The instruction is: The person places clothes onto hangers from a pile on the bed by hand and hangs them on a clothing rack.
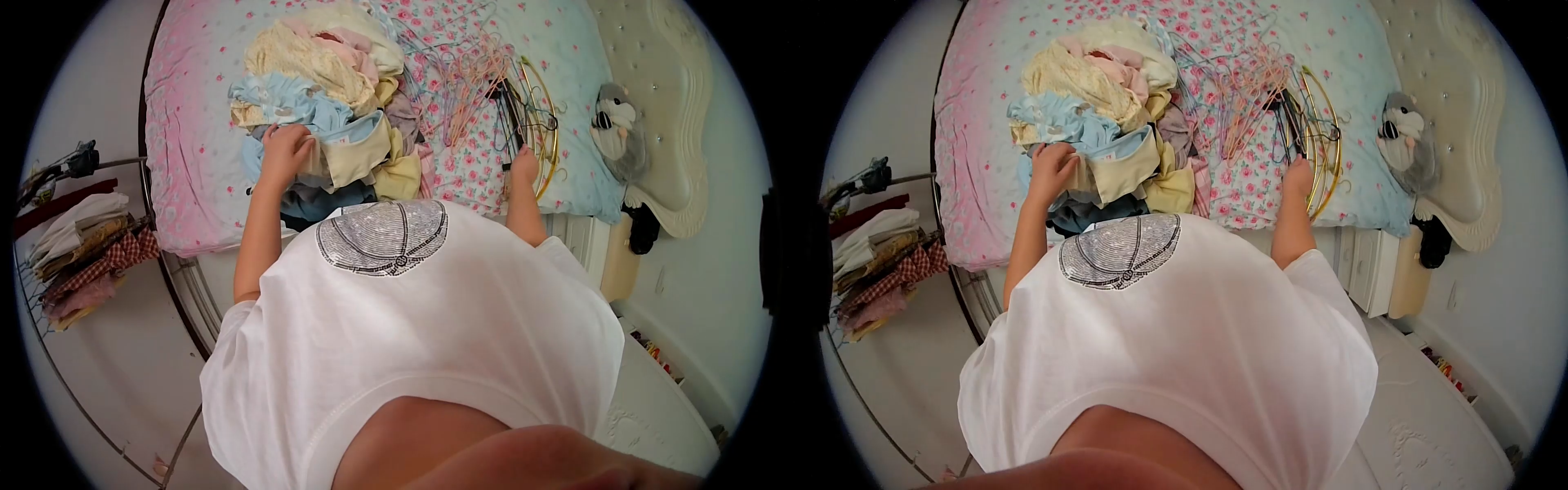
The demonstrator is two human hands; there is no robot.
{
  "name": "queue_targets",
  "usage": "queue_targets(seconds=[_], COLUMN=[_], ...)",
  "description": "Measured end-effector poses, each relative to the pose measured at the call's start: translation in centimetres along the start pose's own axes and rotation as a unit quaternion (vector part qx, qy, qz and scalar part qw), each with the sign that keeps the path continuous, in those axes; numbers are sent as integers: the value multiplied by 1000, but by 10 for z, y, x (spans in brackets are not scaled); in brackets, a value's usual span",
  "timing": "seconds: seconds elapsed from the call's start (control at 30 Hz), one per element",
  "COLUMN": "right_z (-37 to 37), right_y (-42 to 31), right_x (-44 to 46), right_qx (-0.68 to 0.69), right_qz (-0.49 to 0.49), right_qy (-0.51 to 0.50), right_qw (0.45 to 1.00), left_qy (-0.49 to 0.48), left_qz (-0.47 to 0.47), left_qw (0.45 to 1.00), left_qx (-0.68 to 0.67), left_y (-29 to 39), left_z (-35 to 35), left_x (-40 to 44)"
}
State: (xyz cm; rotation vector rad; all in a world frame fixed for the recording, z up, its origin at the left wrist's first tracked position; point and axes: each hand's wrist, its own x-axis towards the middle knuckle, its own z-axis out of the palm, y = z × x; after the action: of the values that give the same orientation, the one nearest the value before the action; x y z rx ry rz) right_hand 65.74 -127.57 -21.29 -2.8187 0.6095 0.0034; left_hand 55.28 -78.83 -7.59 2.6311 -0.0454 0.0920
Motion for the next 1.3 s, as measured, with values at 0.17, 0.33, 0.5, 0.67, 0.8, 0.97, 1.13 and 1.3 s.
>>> queue_targets(seconds=[0.17,0.33,0.5,0.67,0.8,0.97,1.13,1.3], right_z=[-26,-35,36,35,11,65,67,87], right_y=[13,11,41,-5,-32,-8,-12,-6], right_x=[20,-14,-23,8,9,16,30,19], right_qx=[-77,-26,97,486,578,705,460,216], right_qz=[-75,-118,-238,-5,140,342,187,72], right_qy=[-23,-19,34,-251,-331,-362,-373,-163], right_qw=[994,993,966,837,733,504,784,960], left_qy=[-3,-5,-15,-25,-15,-35,-25,-36], left_qz=[-6,-15,-9,-5,5,-9,-2,-7], left_qw=[1000,1000,1000,1000,1000,999,999,999], left_qx=[-1,1,3,19,20,26,19,17], left_y=[-4,2,4,8,10,11,15,20], left_z=[0,2,2,0,1,-1,0,-1], left_x=[-6,-7,-4,-3,-6,-9,-12,-12])
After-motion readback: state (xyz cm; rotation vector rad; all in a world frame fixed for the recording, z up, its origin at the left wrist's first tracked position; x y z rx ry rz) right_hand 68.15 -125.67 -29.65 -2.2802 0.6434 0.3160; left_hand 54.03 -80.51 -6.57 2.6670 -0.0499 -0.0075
